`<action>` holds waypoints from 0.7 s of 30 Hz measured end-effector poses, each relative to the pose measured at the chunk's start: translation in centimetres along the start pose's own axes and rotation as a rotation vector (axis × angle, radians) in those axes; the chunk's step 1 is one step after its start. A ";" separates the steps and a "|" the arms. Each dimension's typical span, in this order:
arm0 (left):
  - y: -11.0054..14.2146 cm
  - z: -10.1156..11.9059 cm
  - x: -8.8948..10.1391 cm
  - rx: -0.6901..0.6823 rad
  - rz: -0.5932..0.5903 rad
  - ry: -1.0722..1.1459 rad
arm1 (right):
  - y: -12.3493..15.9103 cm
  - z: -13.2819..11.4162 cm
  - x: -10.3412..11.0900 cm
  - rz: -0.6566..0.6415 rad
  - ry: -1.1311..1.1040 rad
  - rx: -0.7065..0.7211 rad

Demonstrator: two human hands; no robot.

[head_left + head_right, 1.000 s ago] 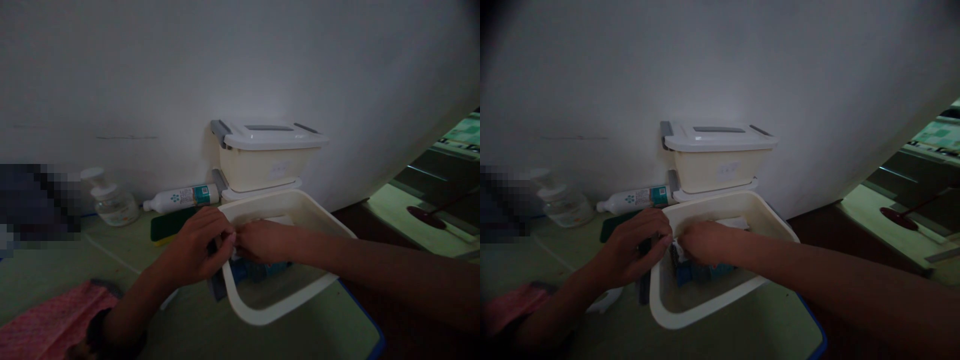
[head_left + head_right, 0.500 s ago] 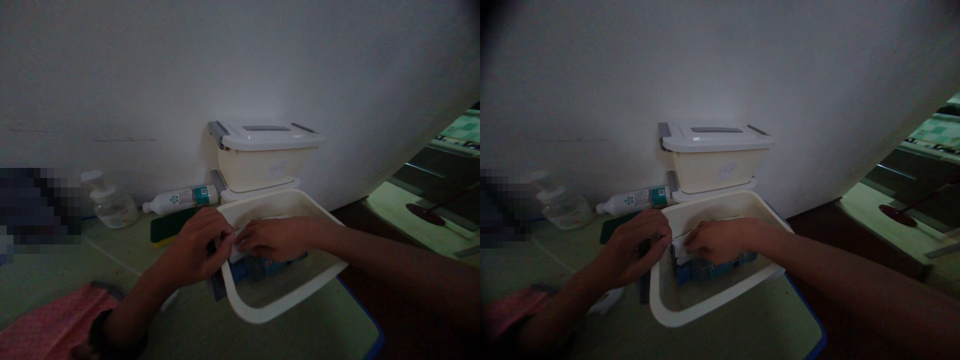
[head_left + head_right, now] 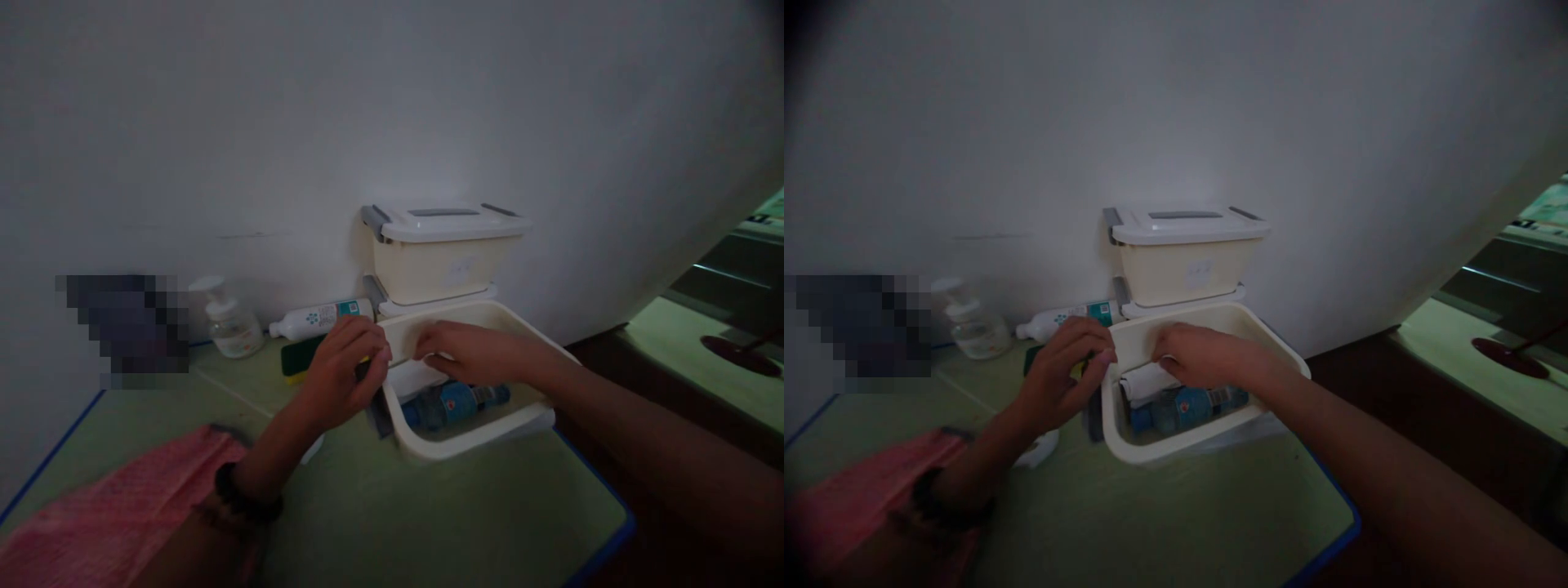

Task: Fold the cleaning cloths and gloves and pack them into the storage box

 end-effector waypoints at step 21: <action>13.4 -4.3 9.7 0.477 -0.315 -0.385 | -2.9 -13.4 0.3 0.597 0.028 0.023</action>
Point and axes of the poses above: each hand's wrist, its own y-axis away from the middle knuckle, its own x-axis out of the back of the hand, z = x × y, the point moved 7 cm from there along -y, towards the middle knuckle, and after that the axes turned 1 degree about -y, right-handed, at the moved point
